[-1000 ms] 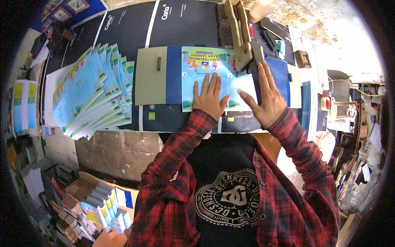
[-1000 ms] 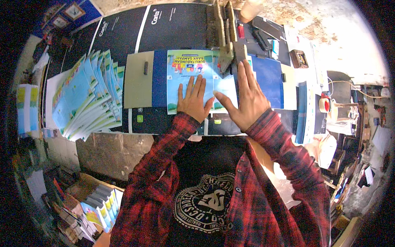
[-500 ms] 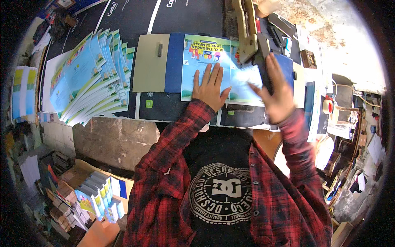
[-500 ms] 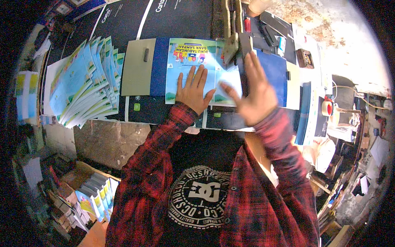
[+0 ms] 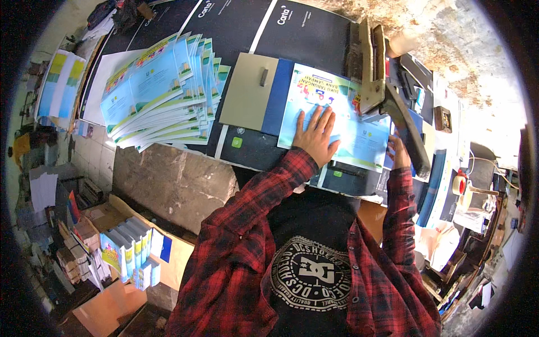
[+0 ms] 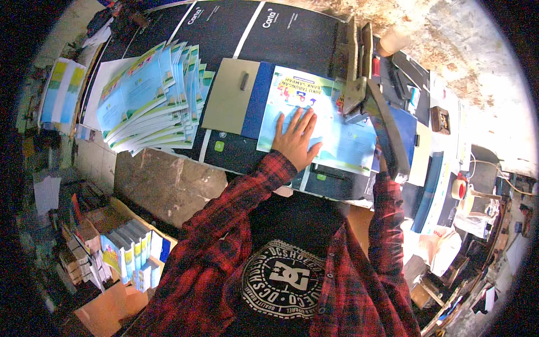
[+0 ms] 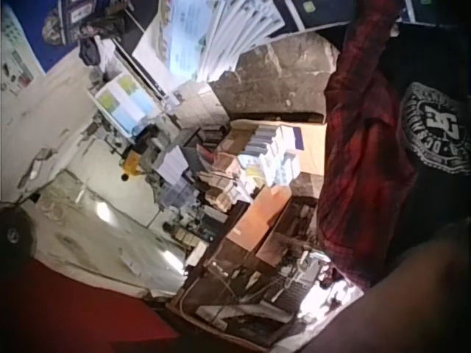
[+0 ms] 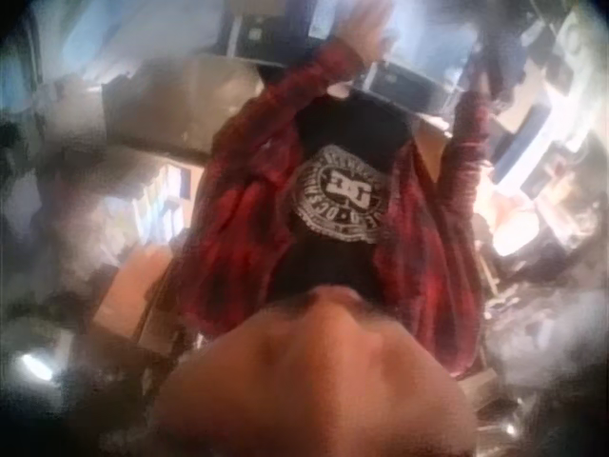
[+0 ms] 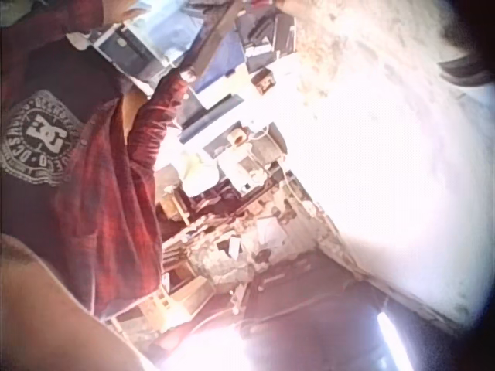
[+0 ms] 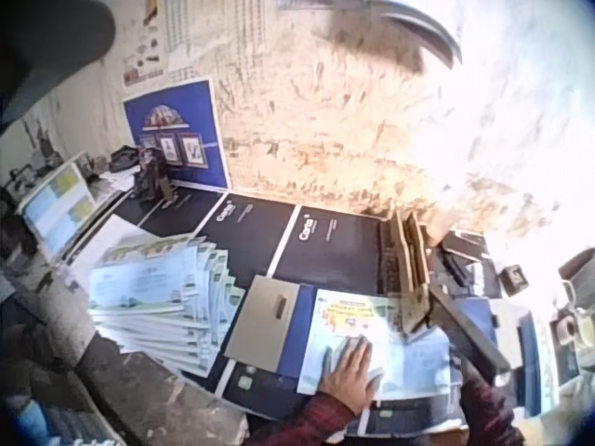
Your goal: The person uses a manual paper cutter to trim the edges of a stack of printed booklets. They repeatedly place a booklet on the cutting mat, align it against the guide, and pull down the lever to cut the paper. After cutting, the person moves the booklet to a growing pile of finished items.
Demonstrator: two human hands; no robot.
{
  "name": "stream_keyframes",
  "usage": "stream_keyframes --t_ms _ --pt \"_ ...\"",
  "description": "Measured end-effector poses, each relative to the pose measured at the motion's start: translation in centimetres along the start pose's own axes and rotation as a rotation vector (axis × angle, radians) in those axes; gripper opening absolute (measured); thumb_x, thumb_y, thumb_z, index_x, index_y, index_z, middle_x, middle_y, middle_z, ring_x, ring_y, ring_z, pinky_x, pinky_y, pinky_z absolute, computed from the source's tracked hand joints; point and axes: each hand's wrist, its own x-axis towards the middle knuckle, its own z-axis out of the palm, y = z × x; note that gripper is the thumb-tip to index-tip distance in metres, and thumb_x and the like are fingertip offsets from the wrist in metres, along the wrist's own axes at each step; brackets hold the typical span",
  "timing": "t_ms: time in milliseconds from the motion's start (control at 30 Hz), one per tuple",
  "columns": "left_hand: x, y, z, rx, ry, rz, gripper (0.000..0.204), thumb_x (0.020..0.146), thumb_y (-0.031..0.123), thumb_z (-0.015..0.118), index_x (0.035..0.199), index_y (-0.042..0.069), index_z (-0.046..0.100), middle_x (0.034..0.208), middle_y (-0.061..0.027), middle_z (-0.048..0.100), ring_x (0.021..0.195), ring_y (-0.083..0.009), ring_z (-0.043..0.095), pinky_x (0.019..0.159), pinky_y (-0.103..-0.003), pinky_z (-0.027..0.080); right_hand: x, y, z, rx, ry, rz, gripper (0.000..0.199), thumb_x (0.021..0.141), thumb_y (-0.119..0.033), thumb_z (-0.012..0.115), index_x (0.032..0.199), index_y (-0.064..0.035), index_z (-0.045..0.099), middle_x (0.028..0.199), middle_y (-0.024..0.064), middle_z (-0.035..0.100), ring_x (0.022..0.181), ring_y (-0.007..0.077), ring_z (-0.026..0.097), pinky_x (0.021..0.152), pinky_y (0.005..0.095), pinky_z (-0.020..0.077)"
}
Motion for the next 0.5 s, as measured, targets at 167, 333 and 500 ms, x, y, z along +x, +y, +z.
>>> stream_keyframes --t_ms 167,333,500 --pt "-0.5 -2.5 -1.5 0.084 0.000 -0.013 0.067 0.095 0.051 0.046 0.147 0.009 0.042 0.158 -0.0052 0.031 0.147 -0.0253 0.025 0.115 -0.062 0.013 -3.0 -7.5 4.1 0.185 -0.039 0.111 0.054 0.093 -0.047 0.050 0.135 -0.0139 0.051 0.116 0.0023 0.065 0.099 0.0156 0.060 0.083 0.0361 0.0430" --pt "-1.1 -4.6 -2.7 0.101 -0.006 -0.033 0.066 0.096 0.052 0.044 0.147 0.010 0.042 0.159 -0.0036 0.031 0.147 -0.0253 0.025 0.114 -0.065 0.012 -3.3 -9.3 5.8 0.138 -0.071 0.084 0.054 0.095 -0.048 0.048 0.137 -0.0145 0.049 0.116 0.0024 0.066 0.096 0.0147 0.061 0.079 0.0362 0.0429" --pt "-0.7 -4.5 -2.1 0.099 0.008 -0.004 0.067 0.096 0.052 0.044 0.147 0.010 0.041 0.159 -0.0037 0.031 0.147 -0.0258 0.025 0.115 -0.065 0.011 -0.3 -9.6 -1.6 0.122 -0.110 -0.073 0.058 0.097 -0.048 0.048 0.143 -0.0136 0.044 0.125 0.0060 0.063 0.103 0.0173 0.061 0.085 0.0387 0.0444"
